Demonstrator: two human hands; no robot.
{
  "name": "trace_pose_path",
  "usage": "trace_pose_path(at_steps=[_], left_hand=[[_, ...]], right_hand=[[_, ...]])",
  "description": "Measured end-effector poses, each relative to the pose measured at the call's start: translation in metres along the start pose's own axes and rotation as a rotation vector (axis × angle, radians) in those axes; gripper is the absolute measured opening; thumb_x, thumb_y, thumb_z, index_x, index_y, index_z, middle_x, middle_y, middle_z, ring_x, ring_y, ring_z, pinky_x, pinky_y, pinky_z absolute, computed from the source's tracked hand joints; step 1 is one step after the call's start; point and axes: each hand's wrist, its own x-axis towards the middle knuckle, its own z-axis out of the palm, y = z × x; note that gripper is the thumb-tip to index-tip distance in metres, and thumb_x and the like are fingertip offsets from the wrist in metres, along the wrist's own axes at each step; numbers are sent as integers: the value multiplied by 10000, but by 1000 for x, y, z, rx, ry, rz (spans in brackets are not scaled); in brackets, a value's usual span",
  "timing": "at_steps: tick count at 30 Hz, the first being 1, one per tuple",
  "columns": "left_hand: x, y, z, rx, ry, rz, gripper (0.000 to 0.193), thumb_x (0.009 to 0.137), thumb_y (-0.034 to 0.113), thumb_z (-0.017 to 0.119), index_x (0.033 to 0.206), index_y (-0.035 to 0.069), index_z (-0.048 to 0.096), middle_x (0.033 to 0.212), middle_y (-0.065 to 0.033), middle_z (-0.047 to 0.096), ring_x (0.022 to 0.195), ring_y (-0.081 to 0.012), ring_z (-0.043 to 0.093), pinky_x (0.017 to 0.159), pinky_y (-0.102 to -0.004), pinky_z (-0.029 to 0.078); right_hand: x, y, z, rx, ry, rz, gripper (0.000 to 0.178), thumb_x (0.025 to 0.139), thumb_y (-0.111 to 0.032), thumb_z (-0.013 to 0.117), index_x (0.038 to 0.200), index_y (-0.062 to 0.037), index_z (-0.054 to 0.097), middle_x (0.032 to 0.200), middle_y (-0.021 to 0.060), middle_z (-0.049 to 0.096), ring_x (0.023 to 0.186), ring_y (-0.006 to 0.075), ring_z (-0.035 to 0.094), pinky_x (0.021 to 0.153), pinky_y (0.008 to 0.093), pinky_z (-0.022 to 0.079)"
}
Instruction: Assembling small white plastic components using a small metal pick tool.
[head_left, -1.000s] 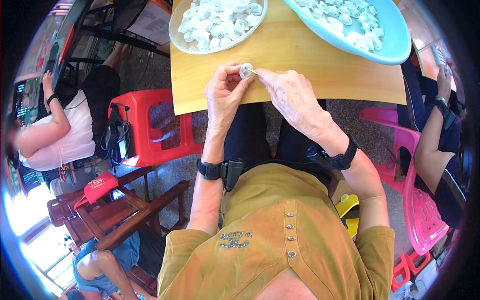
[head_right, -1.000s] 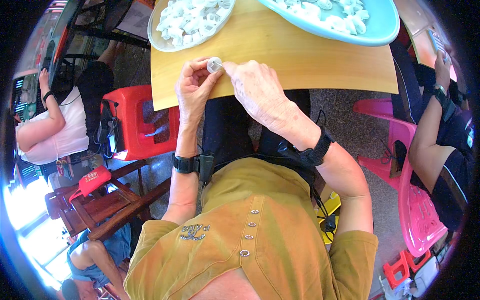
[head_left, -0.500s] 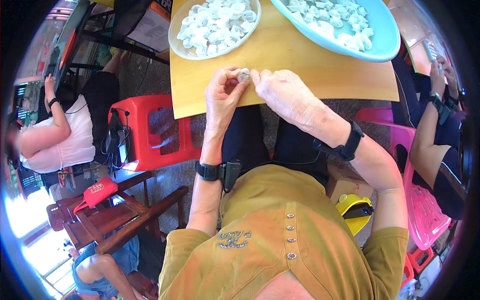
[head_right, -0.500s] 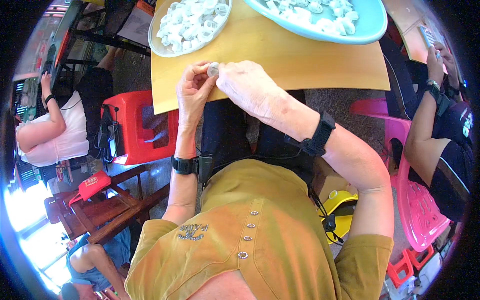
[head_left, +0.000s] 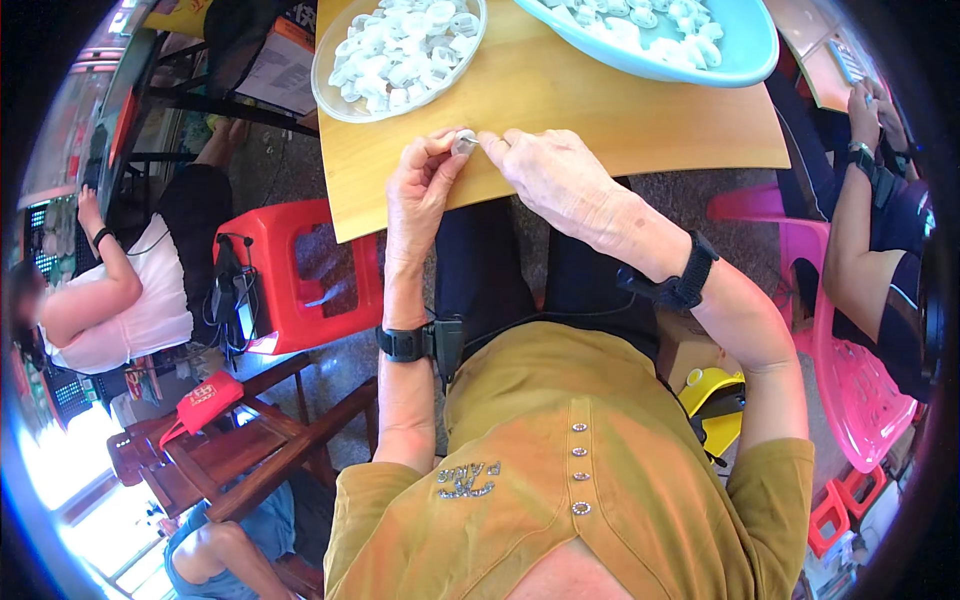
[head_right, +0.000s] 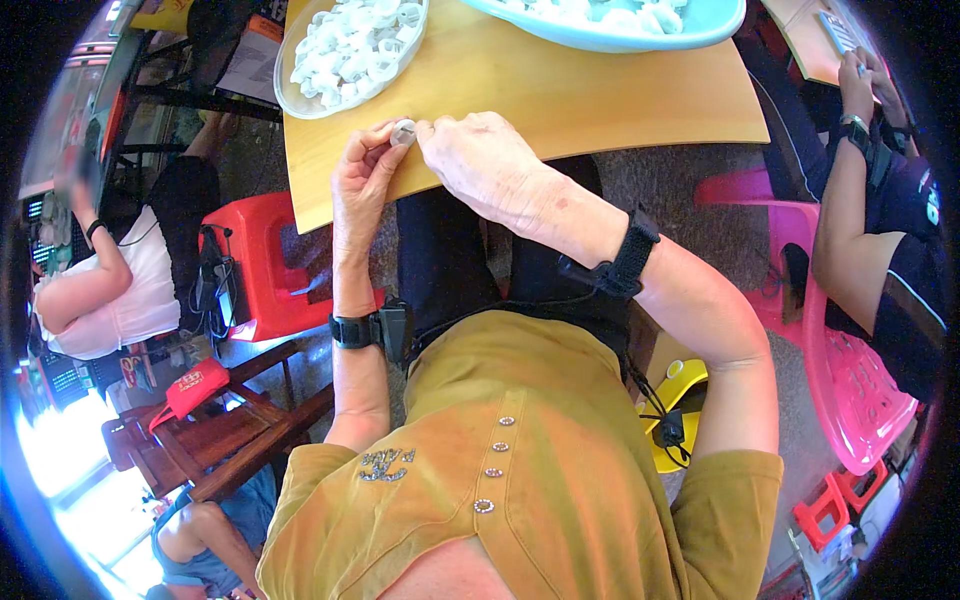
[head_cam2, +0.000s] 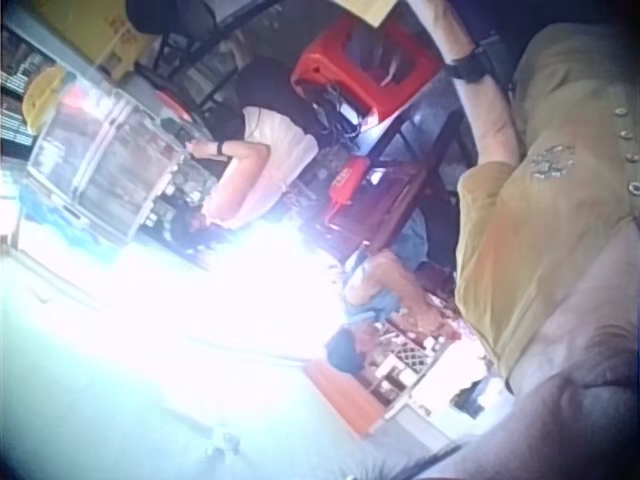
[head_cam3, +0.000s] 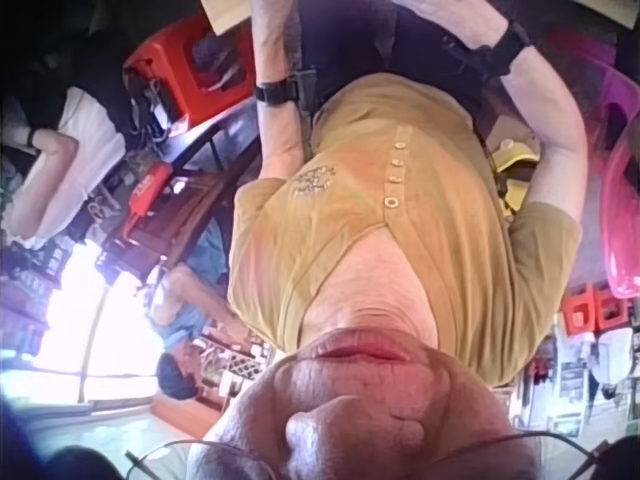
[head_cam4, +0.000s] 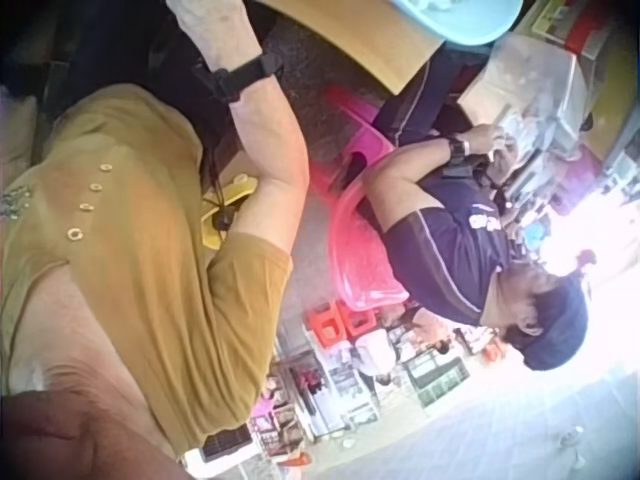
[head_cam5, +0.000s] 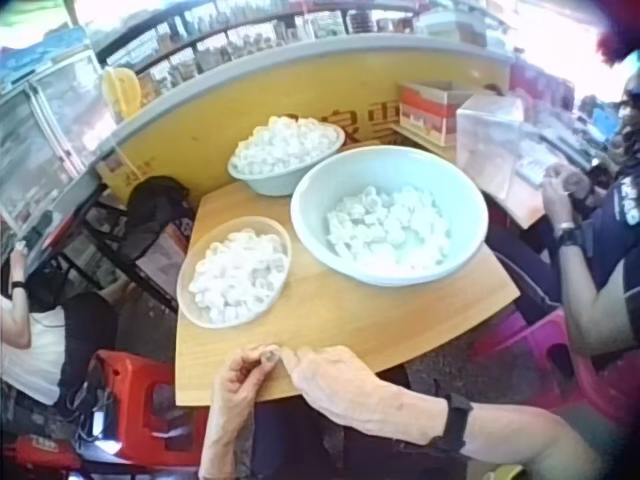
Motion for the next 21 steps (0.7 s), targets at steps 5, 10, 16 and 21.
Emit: trace_pose_path(at_steps=[5,10,16,21], left_hand=[[0,-1,-1,18,-1,46,181,894,-21,582,1074,-1,568,1175,-112,601,1056,-142,578,960,-266,446],[0,0,1,18,30,57,153,882,-35,592,1032,-8,579,1150,-107,606,969,-116,593,875,-235,471],[0,-1,3,23,45,51,152,871,-49,599,1017,-10,591,1138,-99,605,947,-108,597,851,-233,483],[-1,-1,4,16,69,57,145,863,-53,608,1002,-15,602,1110,-91,608,939,-103,597,832,-233,488]], right_hand=[[0,-6,-2,-27,-33,27,416,761,-44,586,1167,24,522,832,108,600,785,240,639,668,323,523],[-2,-4,1,-24,14,-6,403,744,-30,587,1138,25,523,832,109,599,790,241,636,653,329,524],[-1,-4,-8,119,38,6,210,787,-43,557,975,46,525,745,154,620,693,311,644,635,405,508],[1,-4,-5,260,-2,108,260,812,-10,516,1070,5,543,706,199,590,668,371,609,578,441,495]])
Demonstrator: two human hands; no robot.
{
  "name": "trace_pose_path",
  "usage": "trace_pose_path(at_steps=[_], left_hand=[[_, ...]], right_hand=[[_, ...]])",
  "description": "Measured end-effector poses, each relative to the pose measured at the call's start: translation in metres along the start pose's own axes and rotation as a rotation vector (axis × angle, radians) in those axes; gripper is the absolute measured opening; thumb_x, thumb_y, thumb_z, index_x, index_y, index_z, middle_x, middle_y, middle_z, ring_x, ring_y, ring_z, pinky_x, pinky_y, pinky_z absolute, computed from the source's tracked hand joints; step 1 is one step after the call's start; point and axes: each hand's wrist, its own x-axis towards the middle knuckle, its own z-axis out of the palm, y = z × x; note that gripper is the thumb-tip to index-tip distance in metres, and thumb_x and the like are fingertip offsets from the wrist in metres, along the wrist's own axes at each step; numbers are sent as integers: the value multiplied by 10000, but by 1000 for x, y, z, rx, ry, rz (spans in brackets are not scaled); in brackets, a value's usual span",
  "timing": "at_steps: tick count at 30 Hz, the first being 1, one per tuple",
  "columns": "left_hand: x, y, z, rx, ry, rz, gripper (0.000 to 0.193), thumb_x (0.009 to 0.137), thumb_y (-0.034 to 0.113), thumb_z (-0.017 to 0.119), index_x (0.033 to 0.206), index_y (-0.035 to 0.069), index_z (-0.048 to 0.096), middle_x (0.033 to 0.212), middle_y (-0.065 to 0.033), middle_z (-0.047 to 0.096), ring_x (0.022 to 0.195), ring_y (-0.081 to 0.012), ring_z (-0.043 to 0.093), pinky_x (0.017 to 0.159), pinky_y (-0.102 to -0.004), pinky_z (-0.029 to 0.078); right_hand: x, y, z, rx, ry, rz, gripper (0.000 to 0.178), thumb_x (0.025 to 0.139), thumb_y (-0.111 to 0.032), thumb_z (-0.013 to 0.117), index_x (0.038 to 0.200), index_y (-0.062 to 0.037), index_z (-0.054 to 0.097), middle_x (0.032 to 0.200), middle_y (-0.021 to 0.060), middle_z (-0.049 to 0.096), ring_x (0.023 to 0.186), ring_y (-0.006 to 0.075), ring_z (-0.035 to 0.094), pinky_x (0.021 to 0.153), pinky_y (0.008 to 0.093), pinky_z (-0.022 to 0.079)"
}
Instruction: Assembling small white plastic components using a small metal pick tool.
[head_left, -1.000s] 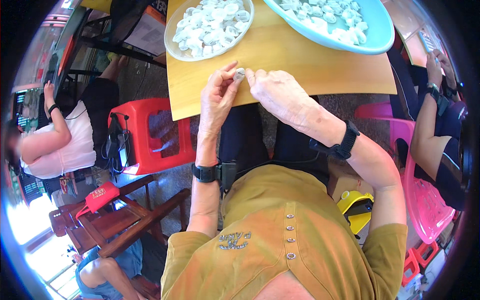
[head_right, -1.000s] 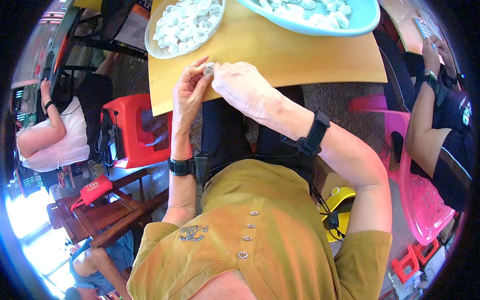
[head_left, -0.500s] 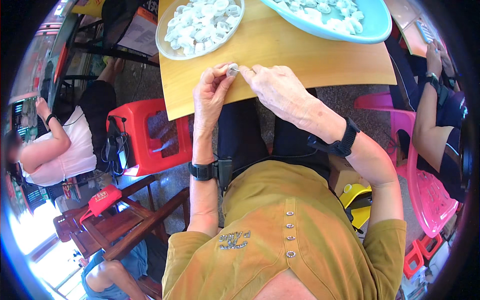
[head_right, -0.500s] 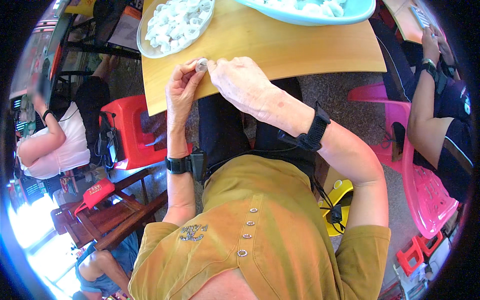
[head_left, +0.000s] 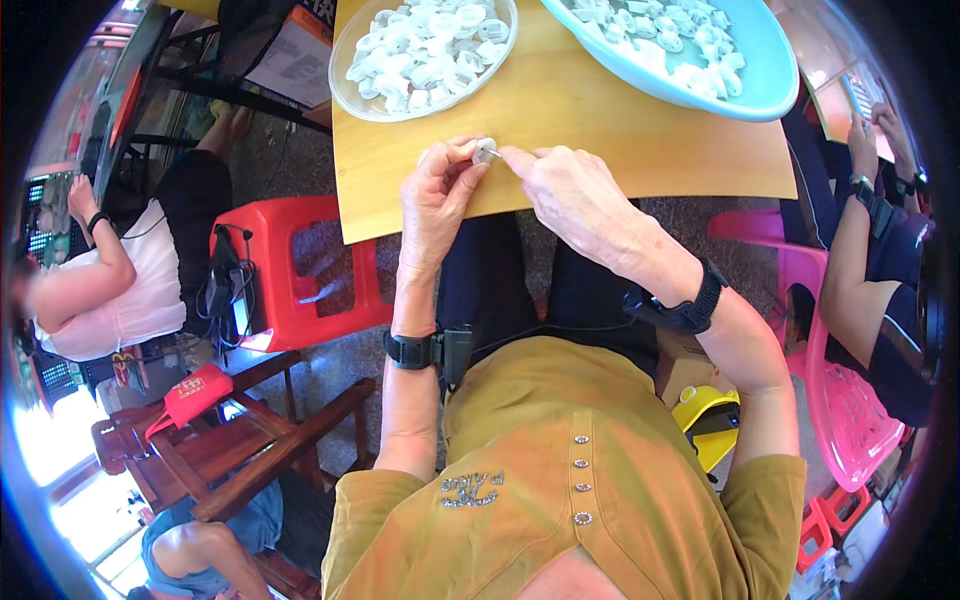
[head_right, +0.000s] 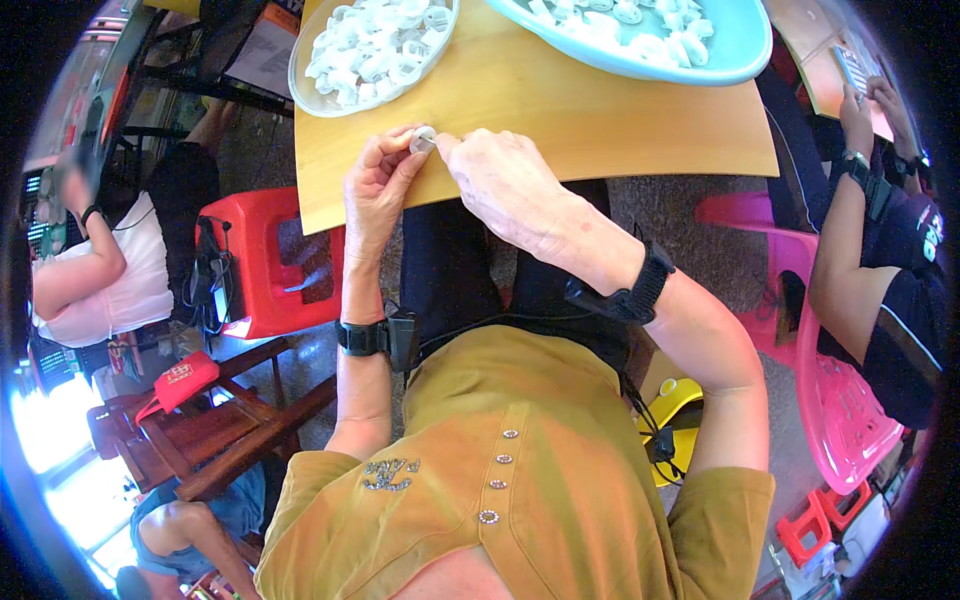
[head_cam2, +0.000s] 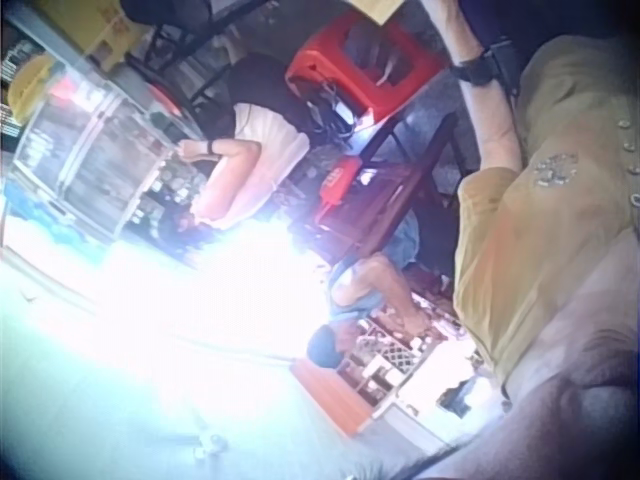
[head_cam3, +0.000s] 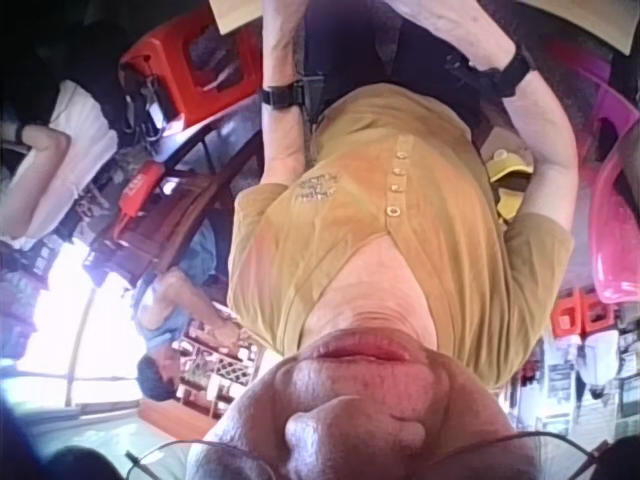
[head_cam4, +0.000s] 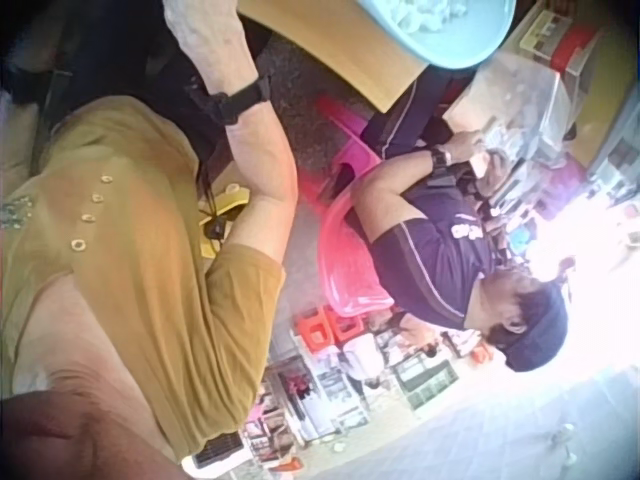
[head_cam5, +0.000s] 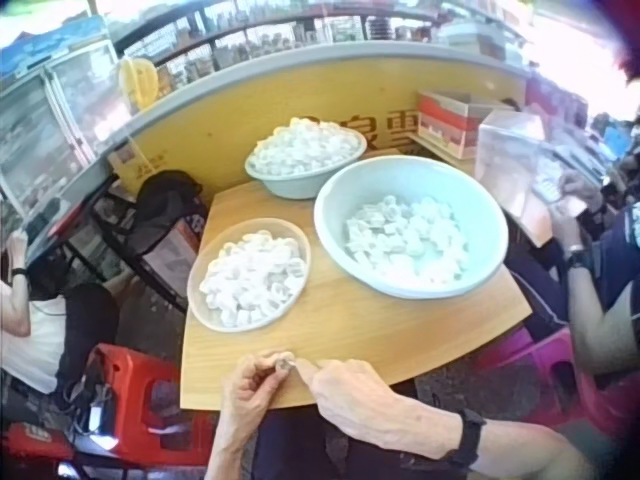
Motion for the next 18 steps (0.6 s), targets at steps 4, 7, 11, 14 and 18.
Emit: trace_pose_path(at_steps=[4,7,11,14,18], left_hand=[[0,0,-2,64,-33,9,147,873,-45,597,1015,-9,583,1147,-109,599,980,-118,589,872,-244,477],[1,1,-1,65,-27,0,139,868,-44,601,1000,-4,585,1141,-108,600,972,-118,589,861,-242,479],[0,-2,0,58,13,29,126,841,-45,629,954,3,606,1088,-90,615,862,-100,586,764,-228,491],[-3,-6,-7,139,-56,1,140,885,-52,574,1010,7,550,1194,-124,580,1006,-127,578,903,-249,466],[-1,-3,-3,166,-71,24,126,889,-52,566,998,8,548,1194,-116,581,991,-122,580,887,-251,471]], right_hand=[[2,0,-2,36,-19,36,232,830,-18,508,1056,8,557,670,203,583,646,377,604,566,440,490],[2,-4,-7,-28,-104,22,223,800,-30,523,1011,44,529,732,177,608,707,332,639,603,414,505],[1,-14,0,-430,9,-127,294,787,-54,553,1061,49,533,749,112,591,680,234,641,582,347,518],[3,-25,3,-644,-31,-140,419,777,-96,587,1161,55,523,721,45,543,630,130,607,544,248,503],[-2,-30,8,-681,16,-108,444,771,-86,582,1186,57,516,719,40,535,625,124,599,528,239,495]])
